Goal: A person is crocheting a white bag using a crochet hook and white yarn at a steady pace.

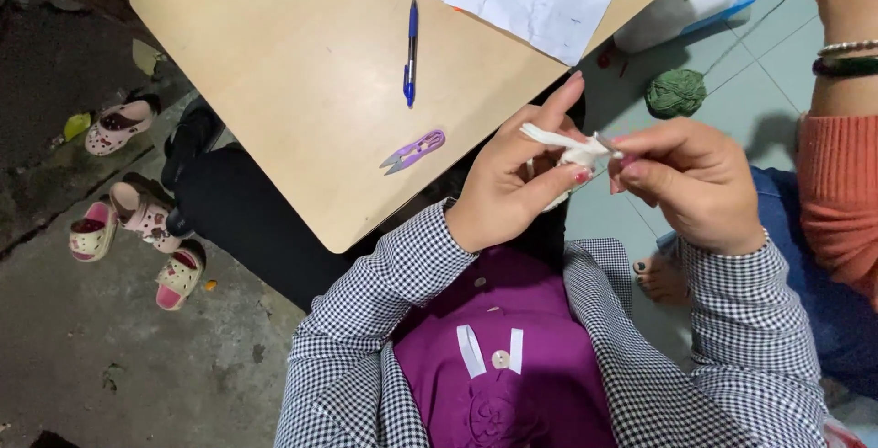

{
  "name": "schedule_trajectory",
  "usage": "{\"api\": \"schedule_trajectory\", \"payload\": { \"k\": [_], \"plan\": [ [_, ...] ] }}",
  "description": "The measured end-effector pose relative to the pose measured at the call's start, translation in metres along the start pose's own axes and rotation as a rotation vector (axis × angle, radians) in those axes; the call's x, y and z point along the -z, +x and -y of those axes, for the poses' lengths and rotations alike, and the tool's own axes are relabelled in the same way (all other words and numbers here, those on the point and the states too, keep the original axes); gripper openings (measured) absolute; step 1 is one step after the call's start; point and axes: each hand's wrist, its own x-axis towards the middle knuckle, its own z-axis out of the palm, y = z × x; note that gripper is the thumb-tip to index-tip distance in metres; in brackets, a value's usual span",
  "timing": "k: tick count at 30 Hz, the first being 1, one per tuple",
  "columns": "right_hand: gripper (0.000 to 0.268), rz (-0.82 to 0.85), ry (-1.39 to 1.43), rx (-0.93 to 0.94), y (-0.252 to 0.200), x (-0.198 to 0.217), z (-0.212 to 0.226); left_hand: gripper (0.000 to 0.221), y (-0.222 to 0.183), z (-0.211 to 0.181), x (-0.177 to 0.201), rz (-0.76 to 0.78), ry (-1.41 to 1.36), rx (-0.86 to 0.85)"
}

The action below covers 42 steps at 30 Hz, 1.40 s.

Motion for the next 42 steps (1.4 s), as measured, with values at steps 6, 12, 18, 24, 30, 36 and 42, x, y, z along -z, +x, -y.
{"api": "schedule_trajectory", "payload": {
  "k": [6,12,18,24,30,36,42],
  "plan": [
    [0.037,0.313,-0.629,0.212,-0.001,0.025,0.041,0.054,0.002,-0.009,0.0,0.083,0.088,-0.036],
    [0.088,0.391,-1.494,0.294,-0.025,0.03,0.067,0.067,-0.005,-0.008,-0.003,0.13,0.178,-0.063],
    [0.085,0.295,-1.671,0.366,-0.039,0.004,0.082,0.064,-0.016,-0.004,-0.014,0.061,0.215,-0.126],
    [0.073,0.259,-1.708,0.387,-0.041,-0.011,0.075,0.064,-0.021,0.004,-0.019,-0.022,0.349,-0.157],
    [0.051,0.076,-1.719,0.36,-0.042,-0.025,0.046,0.063,-0.02,0.011,-0.017,-0.061,0.443,-0.204],
    [0.073,-0.014,-1.388,0.189,-0.042,-0.034,0.019,0.061,-0.023,0.016,-0.014,-0.106,0.492,-0.244],
    [0.037,-0.184,-0.303,0.019,-0.028,-0.051,-0.013,0.068,-0.017,0.018,-0.016,-0.262,0.326,-0.339]
  ]
}}
